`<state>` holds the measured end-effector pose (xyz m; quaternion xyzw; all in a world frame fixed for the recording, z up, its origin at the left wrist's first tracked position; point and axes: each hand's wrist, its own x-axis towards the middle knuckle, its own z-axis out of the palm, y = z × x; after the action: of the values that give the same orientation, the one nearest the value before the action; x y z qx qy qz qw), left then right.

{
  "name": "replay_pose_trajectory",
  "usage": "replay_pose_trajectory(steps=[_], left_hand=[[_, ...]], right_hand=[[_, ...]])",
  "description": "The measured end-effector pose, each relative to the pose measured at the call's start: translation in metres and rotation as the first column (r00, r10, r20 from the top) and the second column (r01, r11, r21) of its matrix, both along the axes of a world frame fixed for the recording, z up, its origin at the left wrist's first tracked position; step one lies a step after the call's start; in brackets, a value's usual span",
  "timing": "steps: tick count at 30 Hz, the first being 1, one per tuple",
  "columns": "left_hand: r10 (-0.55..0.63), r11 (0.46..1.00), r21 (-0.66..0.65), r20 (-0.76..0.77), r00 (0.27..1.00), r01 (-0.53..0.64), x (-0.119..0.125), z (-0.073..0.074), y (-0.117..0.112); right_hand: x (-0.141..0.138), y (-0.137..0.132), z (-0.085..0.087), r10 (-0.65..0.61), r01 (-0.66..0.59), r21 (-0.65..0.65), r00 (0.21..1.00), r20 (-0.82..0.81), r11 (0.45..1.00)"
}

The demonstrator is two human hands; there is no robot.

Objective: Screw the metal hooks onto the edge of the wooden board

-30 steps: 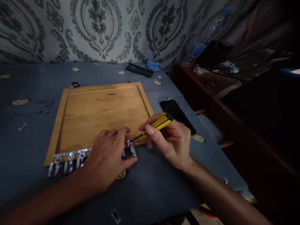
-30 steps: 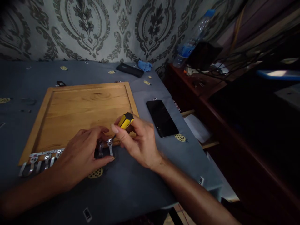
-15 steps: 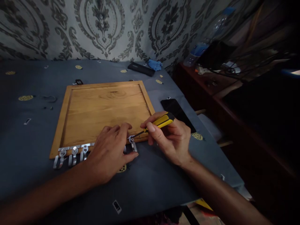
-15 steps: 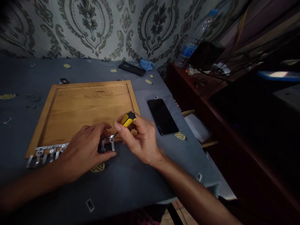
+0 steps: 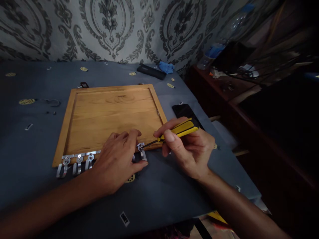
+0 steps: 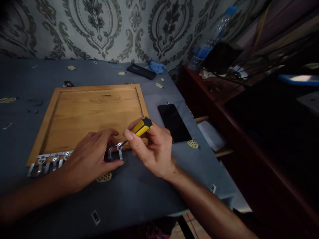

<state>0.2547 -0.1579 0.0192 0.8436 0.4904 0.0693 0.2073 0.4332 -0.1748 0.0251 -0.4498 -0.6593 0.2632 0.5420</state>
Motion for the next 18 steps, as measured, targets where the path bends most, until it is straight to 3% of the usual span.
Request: replay_pose_trajectory(steps=[6,13,18], left_hand=[[-0.006,1.0,0.007,0.009,1.0,0.006,0.001,0.001,0.001],[-0.055,0.998,0.014,0.046,0.997,0.054,0.0,0.0,0.002],[-0.068,0.996,0.056,0.069,0.995,0.065,-0.001,-0.003,0.001]], right_hand=[[-0.001,0.002,0.0,0.024,-0.025,-0.051,1.0,-0.019,0.998],[-0.007,0.004,0.012,0.108,-0.113,-0.119,0.993,-0.041,0.987],[-0.007,0.0,0.022,0.195,-0.182,-0.184,0.979,0.055,0.966]])
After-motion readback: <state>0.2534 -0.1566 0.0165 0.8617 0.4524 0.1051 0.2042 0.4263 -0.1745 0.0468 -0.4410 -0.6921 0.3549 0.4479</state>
